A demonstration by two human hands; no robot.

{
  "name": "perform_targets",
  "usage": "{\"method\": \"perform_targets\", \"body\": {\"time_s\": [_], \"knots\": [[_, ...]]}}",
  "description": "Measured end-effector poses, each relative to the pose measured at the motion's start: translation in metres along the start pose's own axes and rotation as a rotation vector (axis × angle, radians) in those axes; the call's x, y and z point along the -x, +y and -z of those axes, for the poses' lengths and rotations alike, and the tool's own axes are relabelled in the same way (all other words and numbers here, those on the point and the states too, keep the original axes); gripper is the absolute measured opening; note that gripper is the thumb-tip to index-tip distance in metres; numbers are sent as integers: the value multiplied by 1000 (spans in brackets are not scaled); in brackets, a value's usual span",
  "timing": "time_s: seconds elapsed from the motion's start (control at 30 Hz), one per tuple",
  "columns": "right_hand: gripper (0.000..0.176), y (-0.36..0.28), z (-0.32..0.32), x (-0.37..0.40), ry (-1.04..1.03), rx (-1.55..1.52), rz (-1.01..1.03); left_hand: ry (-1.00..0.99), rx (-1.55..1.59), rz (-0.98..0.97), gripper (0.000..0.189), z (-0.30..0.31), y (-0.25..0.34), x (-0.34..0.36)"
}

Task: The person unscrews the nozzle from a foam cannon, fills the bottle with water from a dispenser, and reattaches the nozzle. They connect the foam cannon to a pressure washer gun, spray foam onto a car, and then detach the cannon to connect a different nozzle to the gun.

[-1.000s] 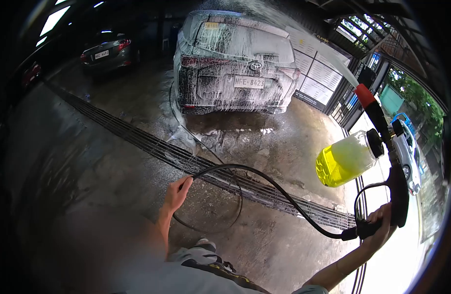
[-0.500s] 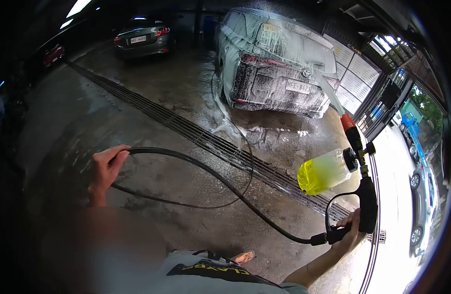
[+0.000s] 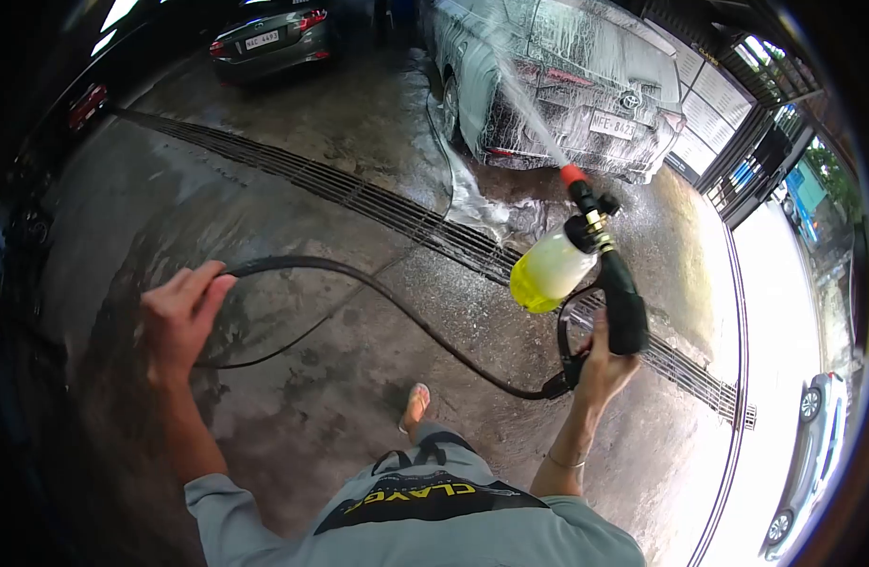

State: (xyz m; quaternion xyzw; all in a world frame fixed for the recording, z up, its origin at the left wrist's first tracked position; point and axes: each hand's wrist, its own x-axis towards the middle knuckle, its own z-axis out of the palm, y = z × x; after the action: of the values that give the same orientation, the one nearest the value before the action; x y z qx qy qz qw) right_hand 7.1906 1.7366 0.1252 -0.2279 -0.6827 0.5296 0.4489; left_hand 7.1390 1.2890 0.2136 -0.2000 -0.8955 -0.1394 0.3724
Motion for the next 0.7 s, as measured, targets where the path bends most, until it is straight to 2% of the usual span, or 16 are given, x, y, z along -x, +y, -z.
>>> {"method": "perform_targets", "body": {"time_s": [0.13,0.23,0.27,0.33,0.37,0.4,0.47,0.5,0.53,0.63,0.7], "knots": [[20,34,-69,7,-35,-1,-84,-63,66,61,16,-81,-52,-1],[19,59,-130,13,63,-54,-2,-116,107,240,19,-130,-93,-9],[19,61,-148,6,62,-52,-3,-119,108,242,19,-148,-101,-11],[19,61,-193,-7,-4,-35,-87,-52,162,280,19,-179,-122,-22],[18,65,-213,-17,-57,-57,-164,-105,170,325,18,-193,-136,-24],[18,68,-236,-22,-62,-55,-160,-102,170,331,18,-201,-148,-30],[18,76,-285,-35,-46,-127,-165,-185,156,465,17,-226,-175,-42],[22,80,-309,-43,-57,-132,-168,-123,183,475,17,-241,-190,-50],[22,78,-333,-54,-64,-131,-161,-117,185,483,17,-255,-205,-57],[20,70,-428,-78,4,-141,77,-45,181,535,17,-294,-269,-82],[21,75,-494,-91,7,-122,114,-32,181,558,17,-319,-309,-104]]}}
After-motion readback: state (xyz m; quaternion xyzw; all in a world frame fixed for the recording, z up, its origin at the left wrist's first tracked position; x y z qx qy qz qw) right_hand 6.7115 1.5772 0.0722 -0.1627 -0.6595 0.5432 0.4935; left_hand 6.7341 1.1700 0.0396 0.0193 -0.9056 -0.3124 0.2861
